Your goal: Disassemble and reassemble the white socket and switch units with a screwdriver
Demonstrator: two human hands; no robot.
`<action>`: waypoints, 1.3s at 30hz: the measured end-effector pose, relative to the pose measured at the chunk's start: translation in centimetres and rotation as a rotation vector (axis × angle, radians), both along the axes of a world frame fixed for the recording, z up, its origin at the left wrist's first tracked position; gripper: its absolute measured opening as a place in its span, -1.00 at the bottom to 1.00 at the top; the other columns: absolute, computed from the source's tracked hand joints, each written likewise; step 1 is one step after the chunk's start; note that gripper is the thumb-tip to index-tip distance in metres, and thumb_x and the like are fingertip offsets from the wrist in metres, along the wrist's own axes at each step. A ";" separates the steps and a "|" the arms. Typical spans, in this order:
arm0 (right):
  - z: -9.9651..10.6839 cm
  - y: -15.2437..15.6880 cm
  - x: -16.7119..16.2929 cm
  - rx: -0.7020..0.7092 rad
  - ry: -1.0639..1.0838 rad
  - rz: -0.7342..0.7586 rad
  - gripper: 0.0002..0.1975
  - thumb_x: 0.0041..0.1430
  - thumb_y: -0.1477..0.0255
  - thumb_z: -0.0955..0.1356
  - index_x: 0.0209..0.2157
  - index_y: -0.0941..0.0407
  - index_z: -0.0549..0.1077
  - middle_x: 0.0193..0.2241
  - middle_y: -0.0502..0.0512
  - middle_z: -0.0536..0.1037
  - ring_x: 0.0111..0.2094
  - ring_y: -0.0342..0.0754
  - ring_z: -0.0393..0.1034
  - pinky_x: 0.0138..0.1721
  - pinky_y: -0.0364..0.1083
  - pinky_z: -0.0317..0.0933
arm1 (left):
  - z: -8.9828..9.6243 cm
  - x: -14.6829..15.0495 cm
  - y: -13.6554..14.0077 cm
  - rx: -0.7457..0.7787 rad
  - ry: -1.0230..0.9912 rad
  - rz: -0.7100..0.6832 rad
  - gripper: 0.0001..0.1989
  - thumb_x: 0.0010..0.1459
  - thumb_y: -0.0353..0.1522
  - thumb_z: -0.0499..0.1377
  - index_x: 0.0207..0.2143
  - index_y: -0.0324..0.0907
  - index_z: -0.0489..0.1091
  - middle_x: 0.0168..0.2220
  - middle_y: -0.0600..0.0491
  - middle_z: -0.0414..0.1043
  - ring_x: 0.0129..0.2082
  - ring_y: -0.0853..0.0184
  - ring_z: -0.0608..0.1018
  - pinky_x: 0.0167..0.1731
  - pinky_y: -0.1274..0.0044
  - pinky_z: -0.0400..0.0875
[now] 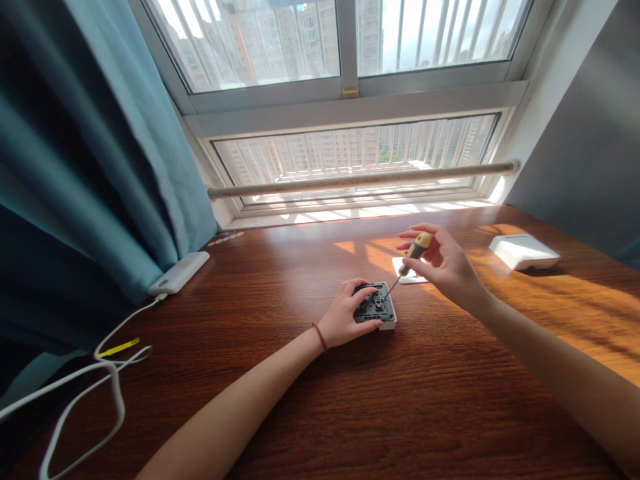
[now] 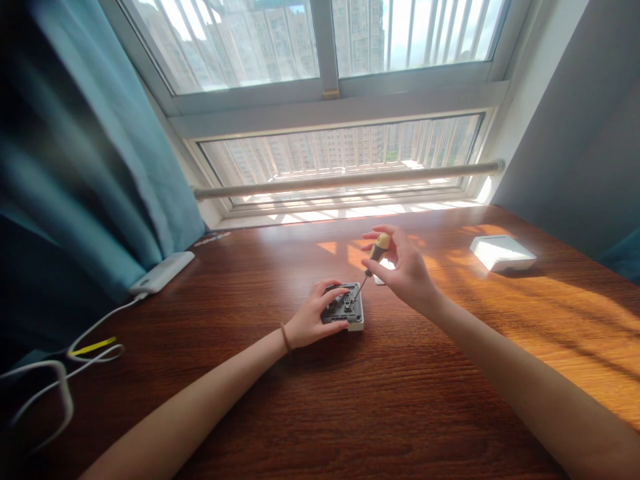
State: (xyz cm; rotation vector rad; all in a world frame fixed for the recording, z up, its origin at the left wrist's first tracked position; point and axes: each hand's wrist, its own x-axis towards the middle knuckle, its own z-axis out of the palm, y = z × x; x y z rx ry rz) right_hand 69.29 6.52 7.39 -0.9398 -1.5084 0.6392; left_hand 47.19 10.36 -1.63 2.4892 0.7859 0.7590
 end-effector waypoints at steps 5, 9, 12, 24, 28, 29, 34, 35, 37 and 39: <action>-0.4 0.2 0.3 0.075 -0.197 -0.294 -0.61 -0.08 0.39 0.44 -0.15 0.05 0.37 -0.22 0.09 0.45 -0.24 0.01 0.41 -0.13 0.09 0.32 | -0.1 0.0 0.0 0.005 0.004 -0.002 -0.40 -0.04 -0.13 0.24 0.06 -0.08 0.23 0.08 -0.10 0.12 0.10 0.13 0.19 0.13 0.27 0.12; 0.0 0.2 0.7 0.026 -0.154 -0.181 -0.53 -0.03 0.42 0.41 -0.03 0.02 0.30 -0.25 0.08 0.46 -0.21 0.01 0.41 -0.13 0.07 0.32 | -0.1 0.1 0.1 0.009 0.003 -0.003 -0.40 -0.04 -0.13 0.23 0.05 -0.09 0.22 0.08 -0.09 0.12 0.10 0.14 0.19 0.13 0.28 0.12; 0.1 0.1 0.5 -0.026 -0.017 0.030 -0.56 0.05 0.44 0.35 -0.01 0.02 0.20 -0.10 0.14 0.42 -0.14 0.01 0.40 -0.13 0.04 0.33 | -0.1 0.1 0.1 0.011 0.009 -0.007 -0.41 -0.03 -0.13 0.23 0.05 -0.10 0.22 0.08 -0.09 0.12 0.10 0.14 0.19 0.13 0.29 0.12; 0.1 0.1 0.4 0.021 -0.160 -0.072 -0.53 0.05 0.42 0.36 0.02 0.01 0.22 -0.18 0.09 0.43 -0.23 -0.03 0.40 -0.16 0.03 0.32 | 0.0 0.0 0.0 0.007 0.007 -0.005 -0.41 -0.03 -0.14 0.23 0.05 -0.09 0.22 0.08 -0.10 0.11 0.10 0.14 0.19 0.13 0.28 0.12; -0.1 0.0 0.0 0.030 -0.144 -0.087 -0.59 0.05 0.40 0.35 -0.04 0.02 0.22 -0.10 0.13 0.41 -0.20 -0.02 0.40 -0.15 0.03 0.31 | 0.0 0.0 0.1 0.009 0.011 -0.003 -0.41 -0.03 -0.13 0.23 0.06 -0.09 0.22 0.08 -0.10 0.11 0.10 0.14 0.19 0.13 0.28 0.12; -0.2 0.0 0.0 0.052 -0.196 -0.180 -0.58 0.01 0.38 0.38 -0.07 0.02 0.25 -0.14 0.11 0.42 -0.25 -0.02 0.40 -0.19 0.04 0.32 | 0.0 0.0 0.1 0.011 0.012 -0.002 -0.41 -0.03 -0.13 0.23 0.05 -0.09 0.22 0.08 -0.10 0.11 0.10 0.14 0.19 0.13 0.28 0.12; -0.1 0.1 0.3 0.117 -0.325 -0.370 -0.58 -0.04 0.38 0.42 -0.09 0.02 0.35 -0.30 0.05 0.47 -0.35 -0.03 0.39 -0.24 0.04 0.31 | 0.1 0.0 0.0 0.010 0.016 -0.001 -0.41 -0.03 -0.14 0.23 0.06 -0.09 0.22 0.08 -0.10 0.11 0.10 0.14 0.19 0.13 0.28 0.12; -0.1 0.1 0.4 0.108 -0.300 -0.298 -0.57 0.01 0.41 0.39 -0.04 0.02 0.32 -0.26 0.06 0.48 -0.29 -0.02 0.40 -0.20 0.04 0.30 | 0.1 0.0 0.0 0.009 0.016 -0.002 -0.41 -0.03 -0.14 0.23 0.06 -0.09 0.22 0.08 -0.10 0.11 0.10 0.14 0.19 0.13 0.28 0.12; 0.0 0.2 0.5 0.078 -0.244 -0.147 -0.54 0.08 0.46 0.33 0.04 0.02 0.24 -0.14 0.10 0.47 -0.16 -0.02 0.39 -0.10 0.04 0.27 | 0.0 0.0 0.0 0.007 0.014 -0.004 -0.41 -0.03 -0.14 0.23 0.06 -0.08 0.22 0.08 -0.09 0.12 0.10 0.13 0.19 0.13 0.27 0.12; 0.0 0.2 0.4 0.056 -0.210 -0.103 -0.54 0.07 0.46 0.33 0.04 0.02 0.23 -0.09 0.11 0.44 -0.14 -0.02 0.38 -0.08 0.04 0.26 | 0.0 0.0 0.1 0.008 0.012 -0.006 -0.41 -0.03 -0.14 0.23 0.06 -0.08 0.22 0.08 -0.09 0.12 0.10 0.13 0.19 0.13 0.26 0.12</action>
